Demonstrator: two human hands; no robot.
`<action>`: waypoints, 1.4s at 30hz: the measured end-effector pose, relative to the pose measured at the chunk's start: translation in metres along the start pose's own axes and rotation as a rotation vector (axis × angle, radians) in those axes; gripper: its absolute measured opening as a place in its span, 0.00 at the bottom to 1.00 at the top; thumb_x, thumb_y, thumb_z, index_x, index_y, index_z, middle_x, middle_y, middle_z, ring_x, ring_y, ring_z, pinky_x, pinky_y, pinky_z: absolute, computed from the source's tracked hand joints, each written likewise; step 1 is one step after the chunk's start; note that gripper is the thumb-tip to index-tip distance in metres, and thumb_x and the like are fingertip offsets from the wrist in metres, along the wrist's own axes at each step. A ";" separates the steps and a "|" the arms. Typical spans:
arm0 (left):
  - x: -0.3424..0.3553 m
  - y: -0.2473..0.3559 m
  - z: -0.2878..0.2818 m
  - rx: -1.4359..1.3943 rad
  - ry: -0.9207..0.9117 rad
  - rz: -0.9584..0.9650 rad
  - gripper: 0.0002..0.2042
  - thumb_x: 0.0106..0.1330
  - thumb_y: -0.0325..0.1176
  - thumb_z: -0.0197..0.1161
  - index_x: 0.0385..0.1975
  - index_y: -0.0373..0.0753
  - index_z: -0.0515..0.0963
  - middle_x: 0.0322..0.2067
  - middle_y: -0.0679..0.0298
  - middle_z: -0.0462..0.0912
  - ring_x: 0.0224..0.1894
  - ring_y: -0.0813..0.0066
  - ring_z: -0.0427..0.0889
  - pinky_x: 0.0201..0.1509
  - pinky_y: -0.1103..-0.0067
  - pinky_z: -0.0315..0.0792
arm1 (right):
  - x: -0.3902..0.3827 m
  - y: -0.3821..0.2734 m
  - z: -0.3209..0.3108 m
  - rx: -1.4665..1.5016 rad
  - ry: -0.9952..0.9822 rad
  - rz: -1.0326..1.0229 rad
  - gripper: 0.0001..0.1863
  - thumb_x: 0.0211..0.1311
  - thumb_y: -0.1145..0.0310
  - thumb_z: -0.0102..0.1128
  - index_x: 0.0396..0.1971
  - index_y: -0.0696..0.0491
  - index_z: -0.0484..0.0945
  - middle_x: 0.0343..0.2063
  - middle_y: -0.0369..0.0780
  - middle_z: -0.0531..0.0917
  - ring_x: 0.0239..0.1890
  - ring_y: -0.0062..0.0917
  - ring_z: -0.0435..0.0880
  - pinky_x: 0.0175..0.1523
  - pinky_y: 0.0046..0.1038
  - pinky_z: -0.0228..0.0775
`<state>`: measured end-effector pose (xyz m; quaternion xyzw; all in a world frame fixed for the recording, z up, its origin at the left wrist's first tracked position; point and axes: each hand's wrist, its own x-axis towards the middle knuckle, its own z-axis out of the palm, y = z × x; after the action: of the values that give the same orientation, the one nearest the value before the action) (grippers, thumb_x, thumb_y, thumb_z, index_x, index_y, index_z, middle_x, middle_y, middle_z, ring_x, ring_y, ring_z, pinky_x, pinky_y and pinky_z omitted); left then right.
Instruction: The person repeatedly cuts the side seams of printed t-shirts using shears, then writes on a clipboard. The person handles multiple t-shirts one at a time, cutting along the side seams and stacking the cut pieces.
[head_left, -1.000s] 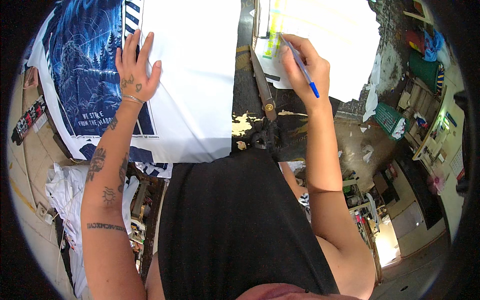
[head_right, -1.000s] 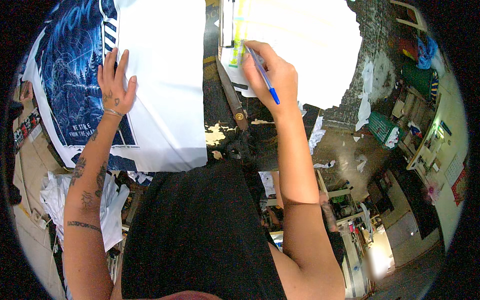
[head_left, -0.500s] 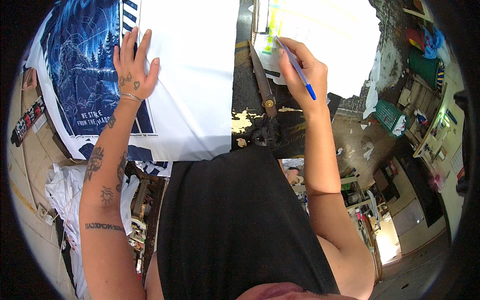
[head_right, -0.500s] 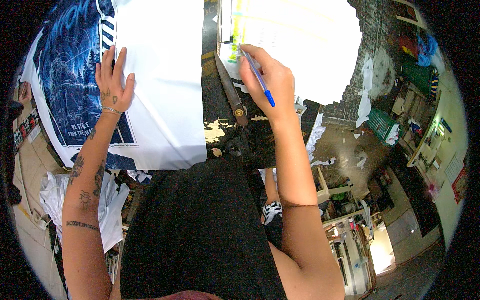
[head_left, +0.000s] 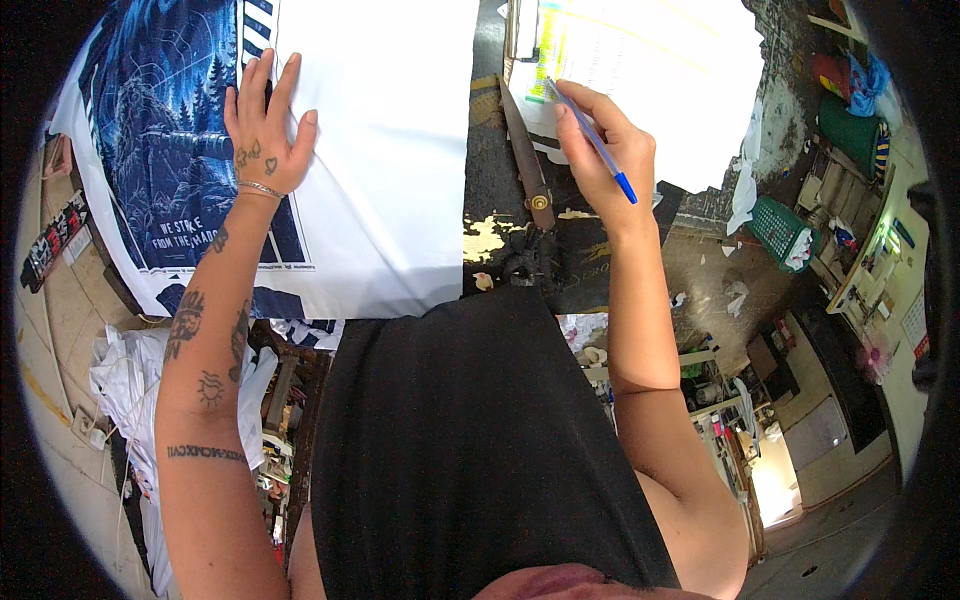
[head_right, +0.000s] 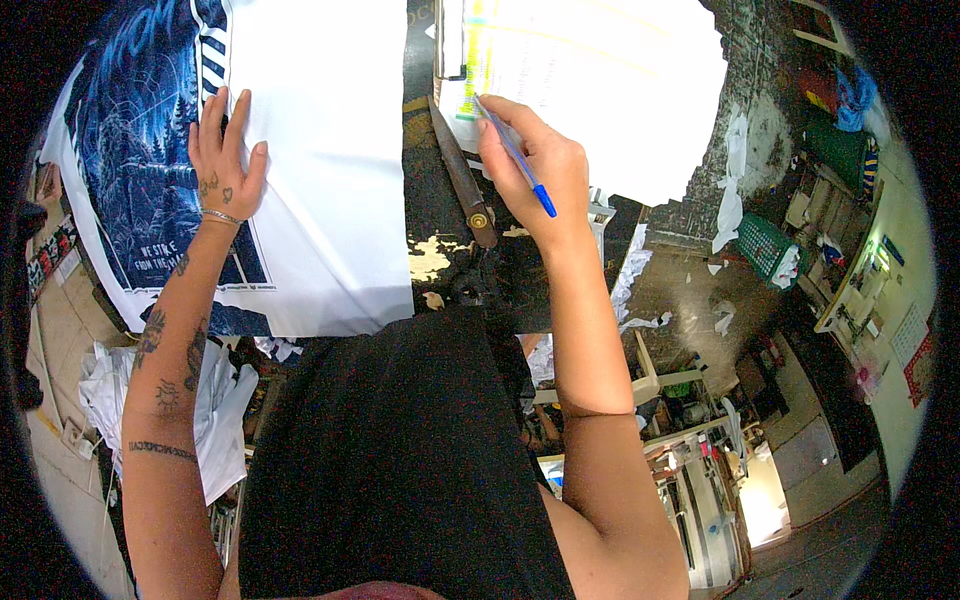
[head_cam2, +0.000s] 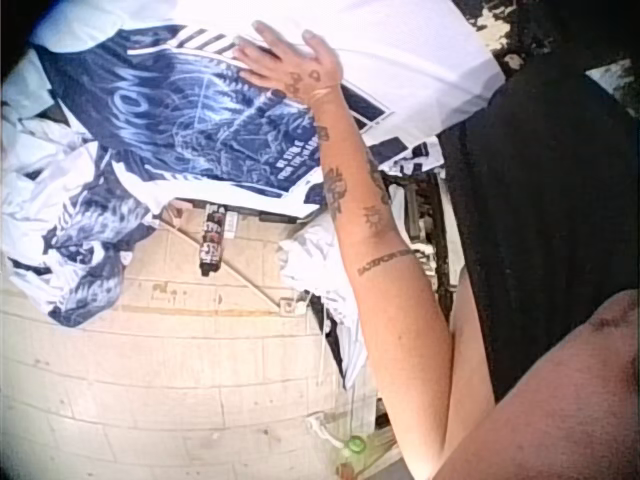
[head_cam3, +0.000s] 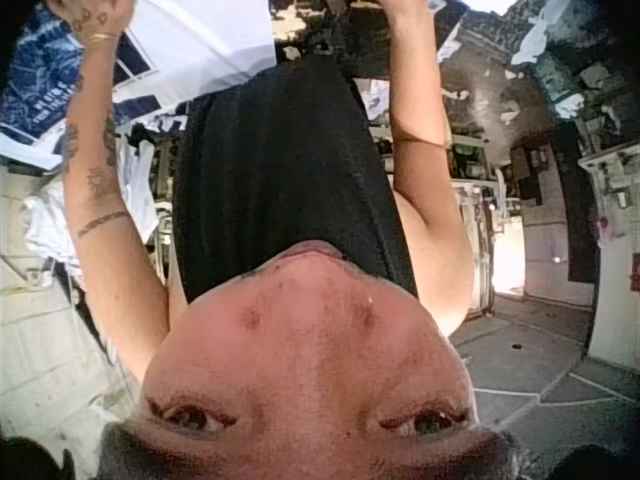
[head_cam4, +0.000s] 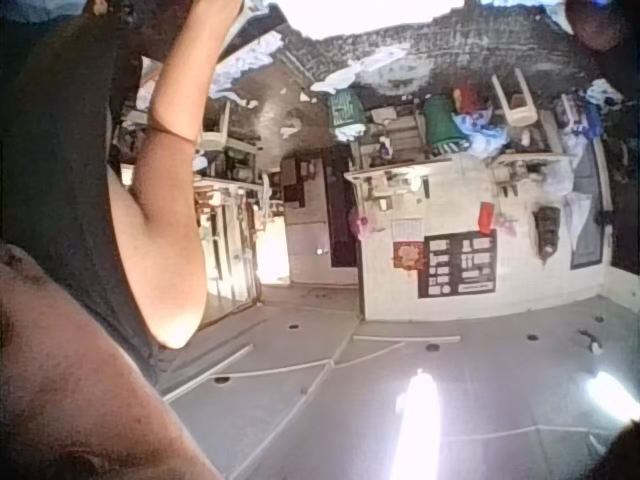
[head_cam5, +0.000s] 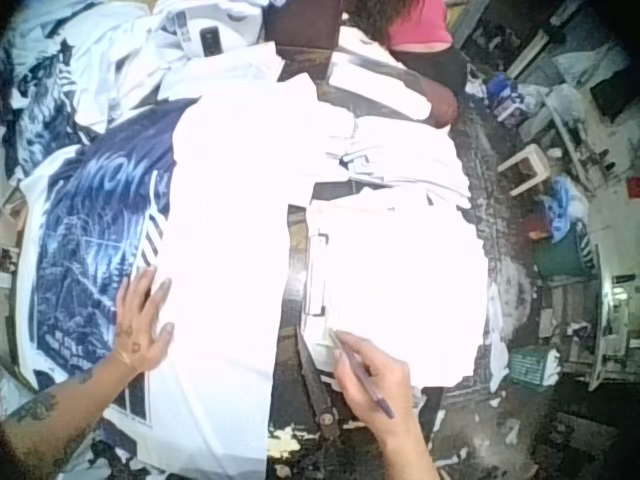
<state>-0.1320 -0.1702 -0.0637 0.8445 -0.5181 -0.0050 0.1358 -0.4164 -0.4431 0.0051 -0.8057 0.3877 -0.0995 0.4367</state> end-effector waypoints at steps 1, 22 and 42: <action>0.000 0.000 0.000 -0.001 0.000 0.003 0.35 0.69 0.45 0.59 0.78 0.54 0.65 0.79 0.58 0.59 0.82 0.57 0.52 0.83 0.50 0.37 | 0.000 0.000 0.000 0.019 0.001 0.005 0.15 0.69 0.68 0.69 0.52 0.56 0.88 0.26 0.39 0.89 0.27 0.13 0.83 0.36 0.20 0.76; 0.000 -0.001 0.000 -0.009 -0.019 -0.003 0.35 0.68 0.46 0.59 0.78 0.53 0.65 0.79 0.56 0.59 0.82 0.57 0.51 0.83 0.50 0.37 | -0.005 0.011 -0.003 0.042 -0.027 -0.015 0.12 0.66 0.66 0.69 0.46 0.53 0.89 0.32 0.46 0.92 0.30 0.29 0.93 0.39 0.28 0.82; 0.001 -0.001 -0.001 -0.003 -0.035 -0.022 0.35 0.68 0.47 0.59 0.77 0.53 0.66 0.79 0.56 0.59 0.82 0.56 0.52 0.82 0.49 0.37 | 0.056 0.006 0.010 0.009 0.158 -0.166 0.13 0.69 0.63 0.68 0.49 0.51 0.88 0.36 0.47 0.92 0.39 0.38 0.94 0.45 0.30 0.83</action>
<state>-0.1307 -0.1705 -0.0625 0.8497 -0.5111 -0.0221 0.1276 -0.3768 -0.4789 -0.0154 -0.8227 0.3523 -0.2005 0.3986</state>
